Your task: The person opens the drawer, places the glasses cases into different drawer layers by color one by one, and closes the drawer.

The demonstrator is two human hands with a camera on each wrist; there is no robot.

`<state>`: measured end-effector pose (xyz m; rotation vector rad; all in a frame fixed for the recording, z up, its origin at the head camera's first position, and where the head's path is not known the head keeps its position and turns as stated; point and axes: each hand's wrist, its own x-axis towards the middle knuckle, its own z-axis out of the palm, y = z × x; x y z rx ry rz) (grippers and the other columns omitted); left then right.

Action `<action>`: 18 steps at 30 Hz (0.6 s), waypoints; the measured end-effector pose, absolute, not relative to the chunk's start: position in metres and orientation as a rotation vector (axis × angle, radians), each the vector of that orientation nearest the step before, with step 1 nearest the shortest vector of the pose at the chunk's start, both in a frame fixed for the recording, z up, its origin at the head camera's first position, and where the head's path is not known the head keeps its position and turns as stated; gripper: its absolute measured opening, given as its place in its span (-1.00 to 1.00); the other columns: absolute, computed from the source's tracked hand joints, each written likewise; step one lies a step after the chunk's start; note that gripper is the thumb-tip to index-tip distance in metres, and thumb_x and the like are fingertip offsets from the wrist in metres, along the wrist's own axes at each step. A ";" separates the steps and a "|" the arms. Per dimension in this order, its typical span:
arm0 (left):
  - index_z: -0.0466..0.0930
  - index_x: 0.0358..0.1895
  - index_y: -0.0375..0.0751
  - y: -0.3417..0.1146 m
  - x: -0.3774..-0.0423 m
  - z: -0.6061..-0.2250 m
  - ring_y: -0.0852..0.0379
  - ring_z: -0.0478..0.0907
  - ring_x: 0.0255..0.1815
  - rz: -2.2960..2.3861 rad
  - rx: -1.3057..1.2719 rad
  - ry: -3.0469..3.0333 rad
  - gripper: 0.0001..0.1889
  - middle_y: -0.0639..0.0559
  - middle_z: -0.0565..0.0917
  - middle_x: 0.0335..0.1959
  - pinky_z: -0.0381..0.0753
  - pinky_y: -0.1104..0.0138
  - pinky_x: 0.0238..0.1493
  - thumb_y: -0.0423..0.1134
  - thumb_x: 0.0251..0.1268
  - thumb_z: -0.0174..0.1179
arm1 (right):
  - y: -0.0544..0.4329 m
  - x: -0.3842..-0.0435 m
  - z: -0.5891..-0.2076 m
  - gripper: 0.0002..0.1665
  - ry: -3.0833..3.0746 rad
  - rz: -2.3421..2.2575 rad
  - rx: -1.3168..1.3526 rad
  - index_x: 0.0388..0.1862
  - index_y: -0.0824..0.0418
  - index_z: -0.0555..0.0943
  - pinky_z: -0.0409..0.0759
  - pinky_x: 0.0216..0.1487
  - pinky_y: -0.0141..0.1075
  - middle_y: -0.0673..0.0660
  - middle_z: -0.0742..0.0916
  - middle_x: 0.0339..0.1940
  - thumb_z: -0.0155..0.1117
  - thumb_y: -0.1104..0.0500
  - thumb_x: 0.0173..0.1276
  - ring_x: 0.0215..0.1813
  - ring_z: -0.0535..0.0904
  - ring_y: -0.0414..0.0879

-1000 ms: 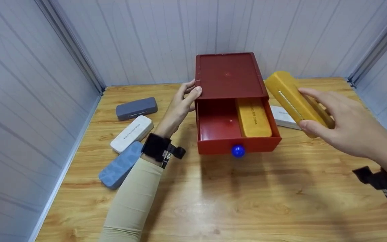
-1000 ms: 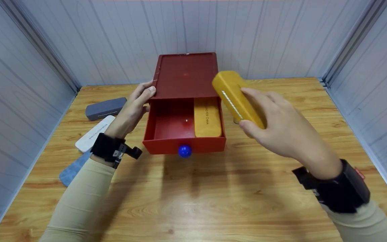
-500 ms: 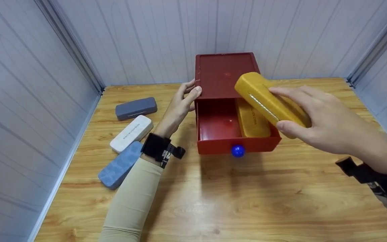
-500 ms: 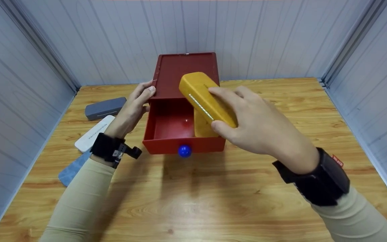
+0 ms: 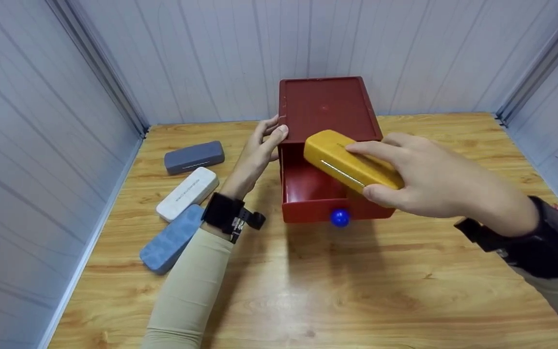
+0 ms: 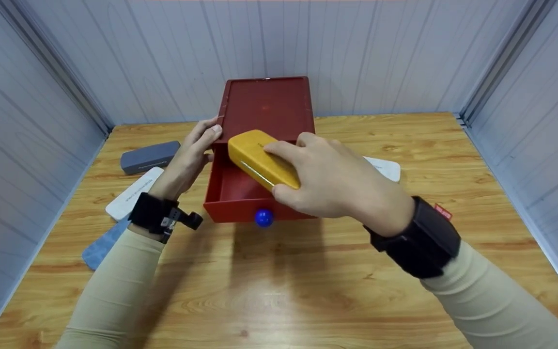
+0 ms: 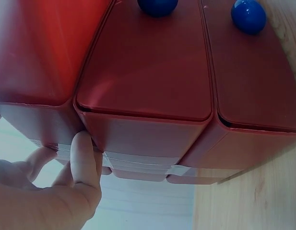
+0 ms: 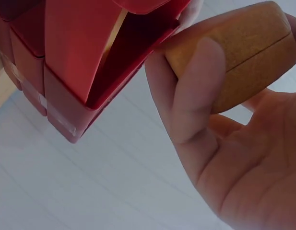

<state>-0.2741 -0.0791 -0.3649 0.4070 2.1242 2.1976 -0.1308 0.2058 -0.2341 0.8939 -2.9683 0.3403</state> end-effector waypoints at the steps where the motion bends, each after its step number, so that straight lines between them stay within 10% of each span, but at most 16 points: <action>1: 0.26 0.63 -0.21 -0.079 -0.274 -0.365 -0.10 0.50 0.40 2.196 0.406 2.128 -0.33 -0.24 0.37 0.48 0.66 0.02 0.32 -0.01 0.62 0.13 | 0.203 -0.133 -0.233 -0.27 -2.987 0.332 0.891 0.61 -0.19 0.44 0.54 -0.21 -0.15 0.16 0.65 0.12 0.32 -0.08 0.48 -0.12 0.55 0.00; 18: 0.25 0.64 -0.22 -0.079 -0.274 -0.365 -0.10 0.52 0.38 2.223 0.402 2.092 -0.34 -0.25 0.37 0.47 0.66 0.09 0.31 -0.04 0.63 0.14 | 0.166 -0.156 -0.233 -0.27 -3.204 0.218 0.872 0.60 -0.14 0.46 0.52 -0.18 -0.10 0.20 0.63 0.19 0.18 -0.10 0.44 -0.11 0.54 0.04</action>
